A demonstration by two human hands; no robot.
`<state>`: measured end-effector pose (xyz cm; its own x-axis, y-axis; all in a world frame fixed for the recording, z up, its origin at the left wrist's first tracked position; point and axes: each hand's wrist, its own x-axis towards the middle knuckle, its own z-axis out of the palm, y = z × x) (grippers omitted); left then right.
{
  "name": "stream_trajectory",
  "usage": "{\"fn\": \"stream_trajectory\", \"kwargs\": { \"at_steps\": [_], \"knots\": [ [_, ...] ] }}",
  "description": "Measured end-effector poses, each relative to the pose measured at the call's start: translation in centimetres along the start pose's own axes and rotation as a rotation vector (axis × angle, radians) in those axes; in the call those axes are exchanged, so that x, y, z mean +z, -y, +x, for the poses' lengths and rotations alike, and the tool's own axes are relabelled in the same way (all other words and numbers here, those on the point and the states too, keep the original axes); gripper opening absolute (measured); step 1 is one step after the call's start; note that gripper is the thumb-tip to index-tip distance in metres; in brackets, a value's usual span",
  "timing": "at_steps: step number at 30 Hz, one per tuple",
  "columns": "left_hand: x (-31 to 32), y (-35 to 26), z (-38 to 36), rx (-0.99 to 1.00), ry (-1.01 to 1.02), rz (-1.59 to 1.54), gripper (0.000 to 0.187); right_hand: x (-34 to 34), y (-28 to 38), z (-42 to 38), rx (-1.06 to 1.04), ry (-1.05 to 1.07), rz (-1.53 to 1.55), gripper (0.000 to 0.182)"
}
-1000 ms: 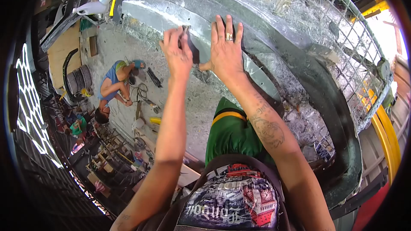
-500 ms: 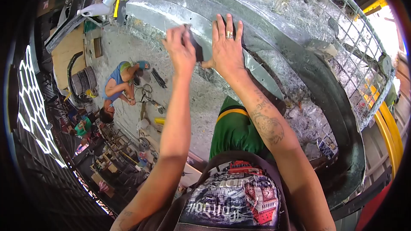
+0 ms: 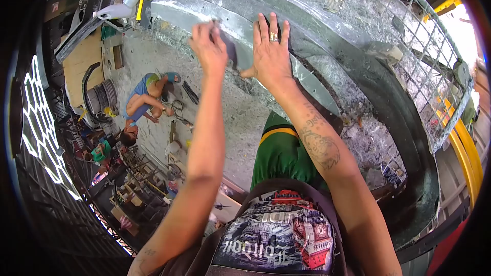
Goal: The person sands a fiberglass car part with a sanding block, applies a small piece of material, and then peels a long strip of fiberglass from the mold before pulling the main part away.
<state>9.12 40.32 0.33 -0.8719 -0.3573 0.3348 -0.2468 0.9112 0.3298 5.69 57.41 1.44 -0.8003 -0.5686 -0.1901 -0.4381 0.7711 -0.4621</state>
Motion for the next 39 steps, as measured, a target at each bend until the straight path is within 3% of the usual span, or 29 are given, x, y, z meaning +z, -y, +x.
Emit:
{"fn": "stream_trajectory", "kwargs": {
  "at_steps": [3, 6, 10, 15, 21, 25, 30, 35, 37, 39],
  "knots": [
    [-0.3, -0.9, -2.1, -0.092, 0.018, -0.039, 0.018, 0.3, 0.0, 0.1, 0.004, -0.006, -0.009, 0.142],
    [-0.1, 1.7, 1.9, 0.042, 0.000, 0.004, 0.020, 0.3, 0.0, -0.1, -0.007, -0.017, -0.008, 0.143],
    [-0.4, -2.2, -2.4, -0.037, -0.005, -0.007, 0.019, 0.2, -0.2, 0.2, -0.004, -0.028, -0.017, 0.142],
    [0.0, 1.8, 1.2, 0.061, 0.030, 0.046, 0.021, 0.3, 0.0, -0.1, -0.004, -0.034, 0.013, 0.143],
    [-1.9, 1.1, 0.4, -0.052, 0.016, -0.163, 0.031, 0.1, -0.1, 0.1, -0.015, 0.007, -0.061, 0.143],
    [-0.5, 1.7, 1.2, 0.031, 0.069, 0.021, 0.032, 0.5, 0.0, -0.3, -0.017, -0.018, -0.032, 0.142],
    [-0.5, 1.3, 0.3, 0.129, 0.117, -0.011, 0.027, 0.2, -0.2, 0.2, -0.018, 0.003, -0.042, 0.142],
    [-0.3, 0.3, 0.2, 0.019, 0.033, -0.003, 0.025, 0.0, -0.2, 0.4, -0.014, 0.003, -0.030, 0.140],
    [-0.8, 0.8, -0.6, 0.179, 0.086, -0.016, 0.026, 0.1, -0.3, 0.2, -0.008, 0.023, -0.027, 0.140],
    [-0.6, 2.1, 0.8, 0.153, 0.136, -0.017, 0.026, 0.3, -0.3, 0.1, -0.020, 0.003, -0.008, 0.139]
  ]
}}
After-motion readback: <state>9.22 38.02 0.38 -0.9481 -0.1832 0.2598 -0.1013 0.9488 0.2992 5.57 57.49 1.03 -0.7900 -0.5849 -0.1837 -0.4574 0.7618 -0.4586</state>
